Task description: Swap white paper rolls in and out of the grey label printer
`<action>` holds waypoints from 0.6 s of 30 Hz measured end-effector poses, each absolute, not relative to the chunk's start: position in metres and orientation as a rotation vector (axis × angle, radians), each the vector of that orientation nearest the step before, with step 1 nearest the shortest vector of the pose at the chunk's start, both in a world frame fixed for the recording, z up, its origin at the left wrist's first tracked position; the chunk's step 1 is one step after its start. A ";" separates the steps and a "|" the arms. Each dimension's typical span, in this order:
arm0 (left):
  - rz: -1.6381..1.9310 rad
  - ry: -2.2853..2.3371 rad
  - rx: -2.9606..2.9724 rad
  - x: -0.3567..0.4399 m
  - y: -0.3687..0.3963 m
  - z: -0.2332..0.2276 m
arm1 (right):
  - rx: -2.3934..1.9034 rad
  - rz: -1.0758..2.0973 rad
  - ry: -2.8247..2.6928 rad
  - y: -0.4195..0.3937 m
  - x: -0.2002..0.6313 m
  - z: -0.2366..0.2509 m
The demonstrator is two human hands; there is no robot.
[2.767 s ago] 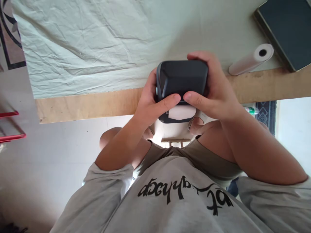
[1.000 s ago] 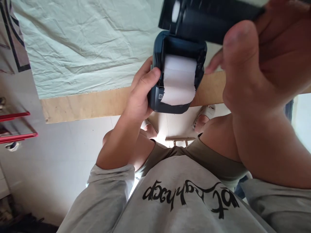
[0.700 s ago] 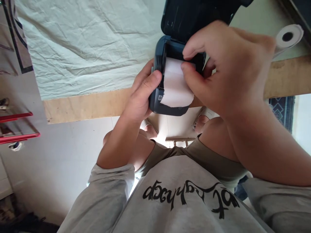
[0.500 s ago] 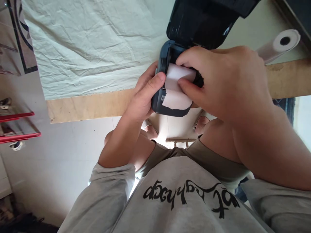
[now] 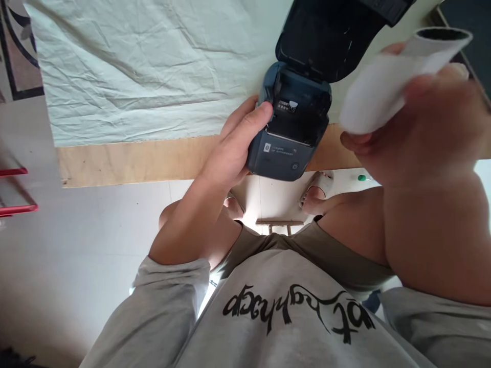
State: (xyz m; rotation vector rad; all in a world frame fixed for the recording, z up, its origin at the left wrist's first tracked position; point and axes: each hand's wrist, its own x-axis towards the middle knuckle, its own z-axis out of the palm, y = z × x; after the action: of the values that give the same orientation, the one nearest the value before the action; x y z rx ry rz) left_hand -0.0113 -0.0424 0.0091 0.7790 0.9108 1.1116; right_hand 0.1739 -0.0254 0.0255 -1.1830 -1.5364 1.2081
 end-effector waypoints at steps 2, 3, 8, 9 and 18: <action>1.107 0.905 0.767 -0.010 -0.043 0.009 | -1.171 1.118 -1.454 -0.027 0.174 0.018; 1.107 0.903 0.764 -0.010 -0.043 0.009 | -1.198 1.006 -1.472 -0.029 0.174 0.016; 1.114 0.903 0.792 -0.011 -0.044 0.007 | -1.460 0.322 -1.843 -0.036 0.178 0.015; 1.109 0.903 0.794 -0.011 -0.044 0.006 | -1.476 0.292 -1.870 -0.035 0.179 0.014; 1.084 0.869 0.836 -0.015 -0.041 0.003 | -1.562 0.512 -1.900 -0.034 0.180 0.006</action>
State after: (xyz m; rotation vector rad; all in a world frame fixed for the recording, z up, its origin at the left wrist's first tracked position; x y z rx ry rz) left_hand -0.0149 -0.0411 0.0032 0.8357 0.8695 1.0837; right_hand 0.1800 -0.0336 0.0064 -1.5615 -1.8998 0.5120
